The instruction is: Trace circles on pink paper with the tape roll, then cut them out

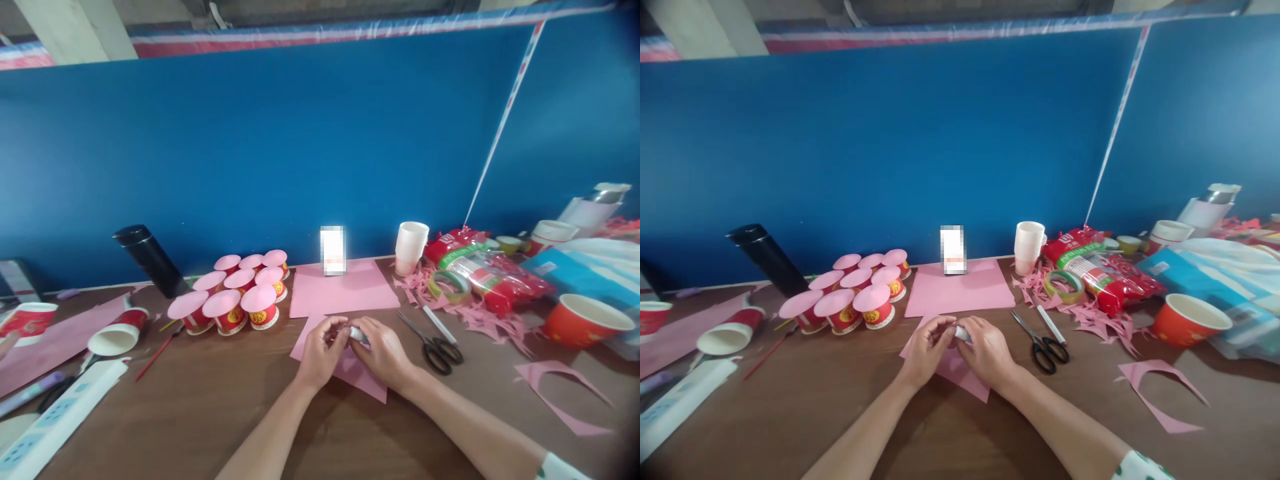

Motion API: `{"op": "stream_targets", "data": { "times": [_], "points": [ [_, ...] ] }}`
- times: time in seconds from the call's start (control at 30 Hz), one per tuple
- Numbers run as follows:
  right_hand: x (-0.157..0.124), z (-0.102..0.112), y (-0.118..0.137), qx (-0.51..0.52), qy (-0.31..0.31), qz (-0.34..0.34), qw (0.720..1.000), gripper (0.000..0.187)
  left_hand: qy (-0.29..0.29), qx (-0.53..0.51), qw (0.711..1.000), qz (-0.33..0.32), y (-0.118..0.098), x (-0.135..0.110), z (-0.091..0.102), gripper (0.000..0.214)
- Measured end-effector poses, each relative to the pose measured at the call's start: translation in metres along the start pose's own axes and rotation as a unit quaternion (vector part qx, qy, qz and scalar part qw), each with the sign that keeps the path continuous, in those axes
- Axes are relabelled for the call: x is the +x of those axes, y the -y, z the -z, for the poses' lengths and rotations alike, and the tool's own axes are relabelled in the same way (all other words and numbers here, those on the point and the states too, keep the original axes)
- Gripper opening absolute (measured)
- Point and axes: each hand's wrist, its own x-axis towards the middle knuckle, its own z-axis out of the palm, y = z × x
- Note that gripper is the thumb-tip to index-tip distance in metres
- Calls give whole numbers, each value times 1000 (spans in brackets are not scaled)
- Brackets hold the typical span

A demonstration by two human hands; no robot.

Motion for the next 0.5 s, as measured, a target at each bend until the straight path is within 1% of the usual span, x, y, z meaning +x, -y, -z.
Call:
{"op": "stream_targets", "data": {
  "times": [0.13, 0.27, 0.5],
  "points": [
    [-2, 1, -1, 10, 3, -11, 1000, 10, 12, -37, 999, 13, 0, 1, -1, 27],
    [-2, 1, -2, 22, -7, -25, 999, 10, 17, -91, 995, 31, 1, 1, -1, 31],
    [-2, 0, -4, 31, -15, -21, 999, 10, 2, -44, 999, 28, 2, 3, 0, 26]
  ]
}}
